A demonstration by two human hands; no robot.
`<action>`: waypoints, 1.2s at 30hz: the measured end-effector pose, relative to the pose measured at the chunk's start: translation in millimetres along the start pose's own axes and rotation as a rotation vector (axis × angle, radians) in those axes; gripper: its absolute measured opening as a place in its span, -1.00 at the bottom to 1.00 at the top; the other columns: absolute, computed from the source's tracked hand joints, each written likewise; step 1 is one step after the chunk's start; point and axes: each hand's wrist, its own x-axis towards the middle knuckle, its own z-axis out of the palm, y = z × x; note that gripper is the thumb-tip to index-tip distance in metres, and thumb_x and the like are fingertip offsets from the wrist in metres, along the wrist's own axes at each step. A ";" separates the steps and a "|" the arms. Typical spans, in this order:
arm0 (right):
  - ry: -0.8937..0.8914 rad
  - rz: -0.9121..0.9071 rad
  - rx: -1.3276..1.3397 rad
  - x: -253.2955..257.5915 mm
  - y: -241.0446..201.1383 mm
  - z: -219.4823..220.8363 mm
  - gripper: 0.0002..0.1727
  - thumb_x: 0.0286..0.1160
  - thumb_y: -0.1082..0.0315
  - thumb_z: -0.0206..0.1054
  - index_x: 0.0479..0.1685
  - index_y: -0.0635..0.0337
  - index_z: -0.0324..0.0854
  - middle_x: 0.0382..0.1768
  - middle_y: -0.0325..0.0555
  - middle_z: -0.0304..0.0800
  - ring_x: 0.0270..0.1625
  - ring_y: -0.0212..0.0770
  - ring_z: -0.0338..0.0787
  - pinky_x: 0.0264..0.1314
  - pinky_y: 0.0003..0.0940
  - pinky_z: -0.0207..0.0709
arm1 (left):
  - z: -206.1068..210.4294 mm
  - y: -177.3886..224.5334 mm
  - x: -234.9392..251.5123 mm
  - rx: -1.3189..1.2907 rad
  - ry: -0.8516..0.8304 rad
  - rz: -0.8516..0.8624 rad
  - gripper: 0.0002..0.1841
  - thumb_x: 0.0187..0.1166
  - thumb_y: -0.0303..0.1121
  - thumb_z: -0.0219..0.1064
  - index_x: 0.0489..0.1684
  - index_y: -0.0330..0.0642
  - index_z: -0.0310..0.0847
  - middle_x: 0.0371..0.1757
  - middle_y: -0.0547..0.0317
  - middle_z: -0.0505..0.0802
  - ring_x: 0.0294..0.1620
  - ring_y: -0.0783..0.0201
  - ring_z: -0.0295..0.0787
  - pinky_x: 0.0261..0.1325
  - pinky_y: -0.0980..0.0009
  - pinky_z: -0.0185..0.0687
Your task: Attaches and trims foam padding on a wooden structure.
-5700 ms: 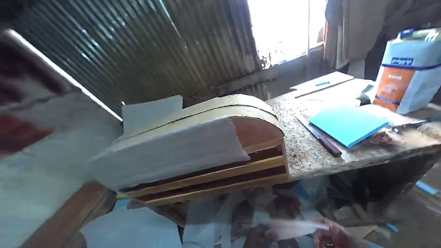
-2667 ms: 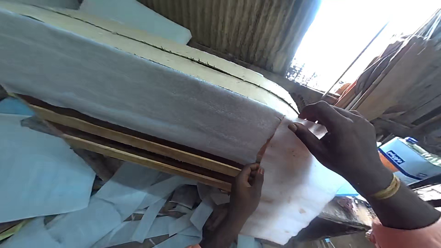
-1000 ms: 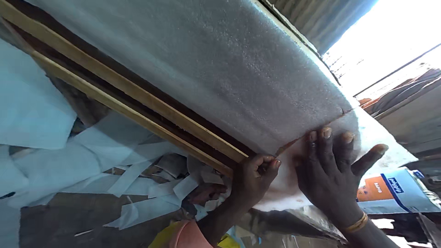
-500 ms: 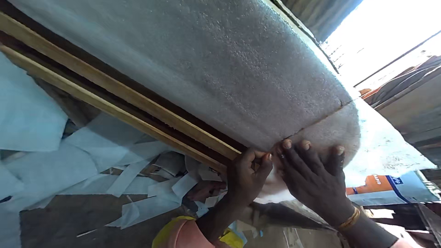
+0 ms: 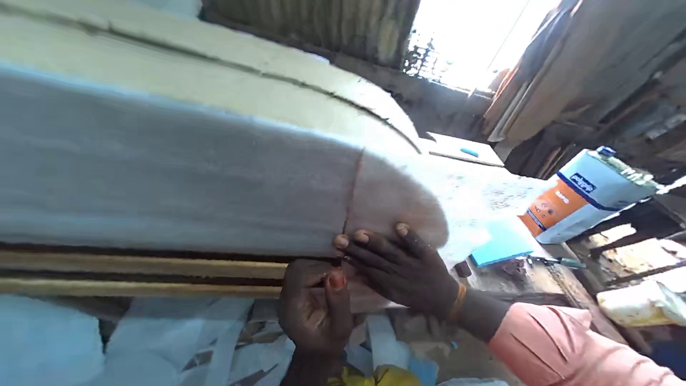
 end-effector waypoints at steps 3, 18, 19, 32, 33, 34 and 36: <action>0.163 0.242 -0.041 -18.7 -10.9 10.1 -0.38 0.71 -0.12 0.16 0.71 -0.15 0.45 0.82 -0.45 0.21 0.91 -0.29 -0.07 0.92 0.00 -0.53 | -4.4 9.1 16.3 0.057 -0.025 0.114 -0.80 0.77 -0.04 0.17 -0.02 0.14 0.63 -0.08 0.62 0.76 0.00 0.67 0.69 0.06 0.66 0.64; 0.314 0.413 0.030 66.9 0.7 -31.1 -0.19 0.67 -0.23 0.09 0.82 0.03 0.26 0.88 -0.22 0.09 0.92 -0.16 -0.04 0.90 0.28 -0.52 | -38.7 50.1 169.5 0.717 -0.451 0.474 -0.52 0.73 -0.02 0.17 0.45 -0.09 0.65 0.52 0.12 0.71 0.67 0.10 0.47 0.78 -0.06 0.19; 0.312 0.411 0.034 73.5 2.2 -33.6 -0.19 0.68 -0.22 0.07 0.83 0.06 0.24 0.89 -0.18 0.06 0.93 -0.15 -0.07 0.91 0.26 -0.53 | -34.9 49.5 172.0 0.699 -0.491 0.459 -0.56 0.74 -0.05 0.17 0.42 -0.07 0.69 0.44 0.18 0.78 0.56 0.18 0.59 0.71 -0.01 0.31; 0.348 0.450 0.028 47.1 -17.7 -7.6 -0.20 0.67 -0.24 0.10 0.85 -0.07 0.23 0.88 -0.37 0.08 0.93 -0.22 -0.10 0.90 0.27 -0.62 | -25.1 54.0 167.6 0.634 -0.511 0.376 -0.54 0.68 0.01 0.09 0.30 -0.03 0.70 0.23 0.24 0.80 0.30 0.24 0.62 0.40 0.07 0.36; 0.354 0.470 0.035 54.8 -19.1 -10.7 -0.18 0.65 -0.23 0.11 0.86 -0.06 0.20 0.89 -0.36 0.05 0.93 -0.22 -0.12 0.88 0.30 -0.65 | -25.3 54.6 167.9 0.623 -0.514 0.371 -0.53 0.69 0.02 0.05 0.29 -0.05 0.69 0.23 0.24 0.81 0.30 0.25 0.62 0.42 0.08 0.36; 0.340 0.490 0.035 59.3 -21.0 -12.7 -0.15 0.64 -0.24 0.11 0.89 -0.07 0.15 0.90 -0.38 0.00 0.93 -0.21 -0.14 0.86 0.32 -0.66 | -25.6 54.7 167.3 0.617 -0.516 0.365 -0.51 0.71 0.05 0.02 0.27 -0.05 0.68 0.25 0.24 0.81 0.32 0.27 0.62 0.43 0.08 0.36; 0.346 0.503 0.057 56.9 -25.4 -12.0 -0.16 0.64 -0.22 0.14 0.88 -0.05 0.15 0.90 -0.36 -0.01 0.93 -0.20 -0.14 0.89 0.28 -0.62 | -25.9 54.3 165.5 0.606 -0.510 0.362 -0.50 0.72 0.07 0.01 0.24 -0.06 0.68 0.25 0.24 0.82 0.36 0.27 0.63 0.45 0.09 0.36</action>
